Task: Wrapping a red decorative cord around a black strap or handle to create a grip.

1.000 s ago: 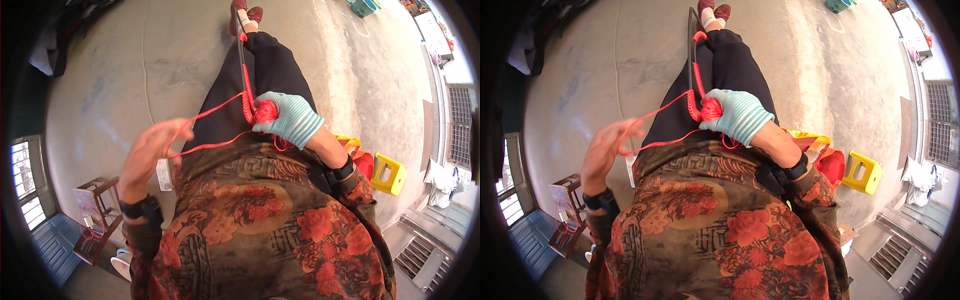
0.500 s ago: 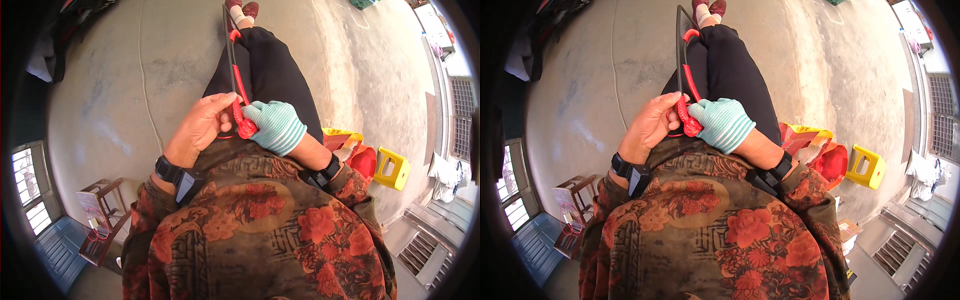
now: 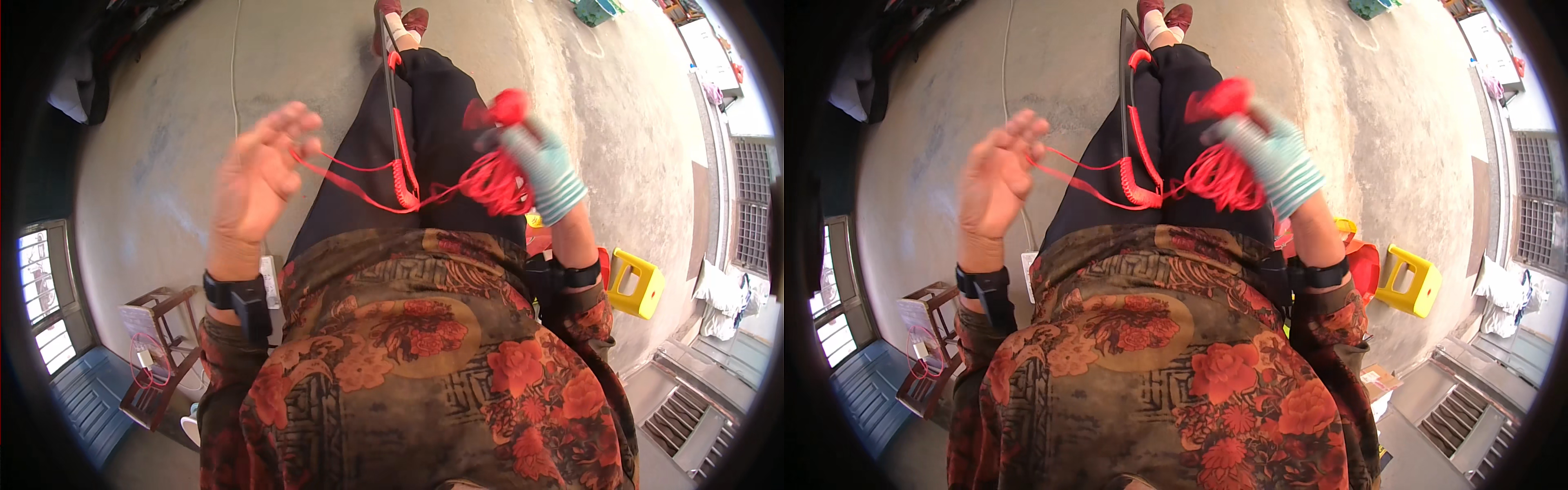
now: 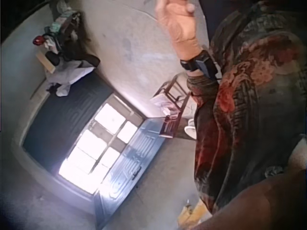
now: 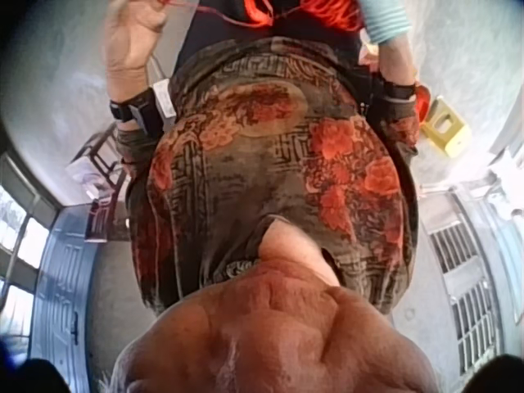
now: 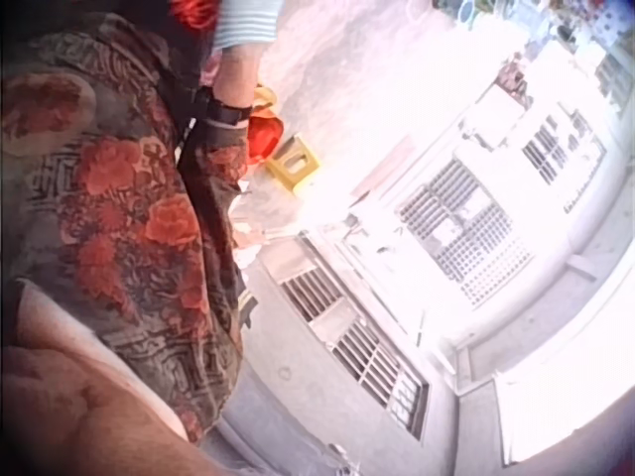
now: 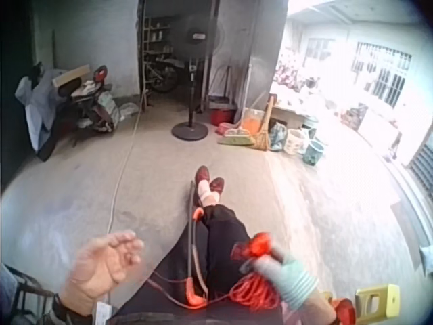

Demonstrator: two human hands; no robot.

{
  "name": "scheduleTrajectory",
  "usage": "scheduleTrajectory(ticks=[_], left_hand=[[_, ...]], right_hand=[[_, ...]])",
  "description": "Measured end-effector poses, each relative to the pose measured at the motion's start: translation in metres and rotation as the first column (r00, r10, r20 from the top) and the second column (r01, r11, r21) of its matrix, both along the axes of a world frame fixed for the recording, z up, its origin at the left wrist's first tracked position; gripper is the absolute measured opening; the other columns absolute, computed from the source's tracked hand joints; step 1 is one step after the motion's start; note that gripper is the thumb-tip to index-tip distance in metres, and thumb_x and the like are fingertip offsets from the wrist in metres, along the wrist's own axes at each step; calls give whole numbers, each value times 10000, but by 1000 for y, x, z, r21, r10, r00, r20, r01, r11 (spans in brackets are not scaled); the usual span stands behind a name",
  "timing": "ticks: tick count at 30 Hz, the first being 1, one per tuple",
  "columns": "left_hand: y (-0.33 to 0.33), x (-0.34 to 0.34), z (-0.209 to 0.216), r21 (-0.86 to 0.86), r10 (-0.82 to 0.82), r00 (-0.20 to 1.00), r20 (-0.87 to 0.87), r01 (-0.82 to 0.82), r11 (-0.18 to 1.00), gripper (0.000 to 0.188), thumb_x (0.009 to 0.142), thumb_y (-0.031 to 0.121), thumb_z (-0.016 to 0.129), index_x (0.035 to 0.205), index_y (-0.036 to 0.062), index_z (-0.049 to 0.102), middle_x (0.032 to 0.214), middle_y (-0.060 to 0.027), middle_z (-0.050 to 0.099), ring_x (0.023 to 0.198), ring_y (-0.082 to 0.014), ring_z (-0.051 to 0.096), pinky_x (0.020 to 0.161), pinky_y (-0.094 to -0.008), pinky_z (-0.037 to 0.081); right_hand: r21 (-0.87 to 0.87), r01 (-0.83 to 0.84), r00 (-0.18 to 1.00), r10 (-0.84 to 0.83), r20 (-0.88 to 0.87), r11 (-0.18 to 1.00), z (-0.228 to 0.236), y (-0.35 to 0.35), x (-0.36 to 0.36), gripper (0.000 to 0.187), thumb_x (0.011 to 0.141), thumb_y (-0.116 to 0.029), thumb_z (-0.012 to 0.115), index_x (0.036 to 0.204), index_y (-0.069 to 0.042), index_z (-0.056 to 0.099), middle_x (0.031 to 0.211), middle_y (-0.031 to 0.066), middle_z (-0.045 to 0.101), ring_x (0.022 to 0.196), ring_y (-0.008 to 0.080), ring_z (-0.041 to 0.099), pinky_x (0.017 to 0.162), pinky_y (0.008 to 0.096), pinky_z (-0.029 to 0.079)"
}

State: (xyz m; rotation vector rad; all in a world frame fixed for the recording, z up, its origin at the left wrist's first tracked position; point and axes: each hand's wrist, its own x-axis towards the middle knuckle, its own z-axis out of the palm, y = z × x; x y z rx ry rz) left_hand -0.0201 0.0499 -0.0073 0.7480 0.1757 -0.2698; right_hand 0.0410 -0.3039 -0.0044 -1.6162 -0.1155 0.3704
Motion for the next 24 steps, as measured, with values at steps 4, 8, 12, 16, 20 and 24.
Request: scheduleTrajectory(ticks=[4, 8, 12, 16, 20, 24], left_hand=[[4, 4, -2, 71, 70, 988, 137, -80, 994, 375, 939, 164, 578, 1287, 21, 579, 1411, -175, 524, 1257, -303, 561, 759, -294, 591], [-37, 11, -31, 336, -7, 996, 86, -23, 942, 296, 939, 107, 585, 1218, 11, 606, 1421, -181, 503, 1220, -291, 602, 787, -311, 597], [-66, 7, -46, 506, -154, 987, -52, 159, 848, 249, 954, 107, 606, 1174, -8, 619, 1224, -124, 606, 1012, -192, 669, 699, -286, 590], [-73, 5, -46, 587, -312, 937, -157, 343, 733, 277, 967, 184, 646, 1170, -2, 617, 1066, -67, 662, 847, -123, 649, 632, -235, 570], [-68, 7, -52, 416, -327, 932, -156, 362, 834, 316, 951, 217, 695, 1181, 13, 620, 981, -29, 667, 766, -99, 635, 603, -226, 558], [-65, 5, -64, 345, -261, 940, -220, 325, 881, 307, 939, 212, 712, 1173, 28, 635, 991, -18, 674, 761, -85, 629, 603, -219, 552]], right_hand=[[138, 344, 933, -321, -162, 929, -3, -12, 20, 320, 994, -248, 620, 1189, 3, 592, 907, 141, 710, 806, 190, 692, 787, 308, 564], [-118, 61, 978, -36, 203, 991, -27, 10, 3, 272, 917, -152, 650, 1157, -27, 625, 939, 103, 705, 913, 167, 673, 862, 285, 532], [-802, 116, 773, 454, 443, 586, -30, 36, -11, 331, 795, -300, 785, 1055, -112, 707, 996, 138, 672, 908, 328, 676, 835, 424, 536], [-843, -77, 821, 514, 250, 533, -26, 56, -9, 416, 774, -319, 801, 1110, -98, 694, 1014, 150, 680, 921, 376, 668, 813, 456, 538], [-517, -237, 896, 391, 212, 823, -34, 66, -7, 577, 779, -162, 808, 1293, -60, 568, 1053, 173, 714, 965, 368, 696, 840, 412, 559], [-326, -322, 897, 396, 195, 889, -42, 66, -11, 667, 808, -105, 785, 1389, -65, 459, 1066, 188, 718, 987, 339, 706, 842, 378, 568]])
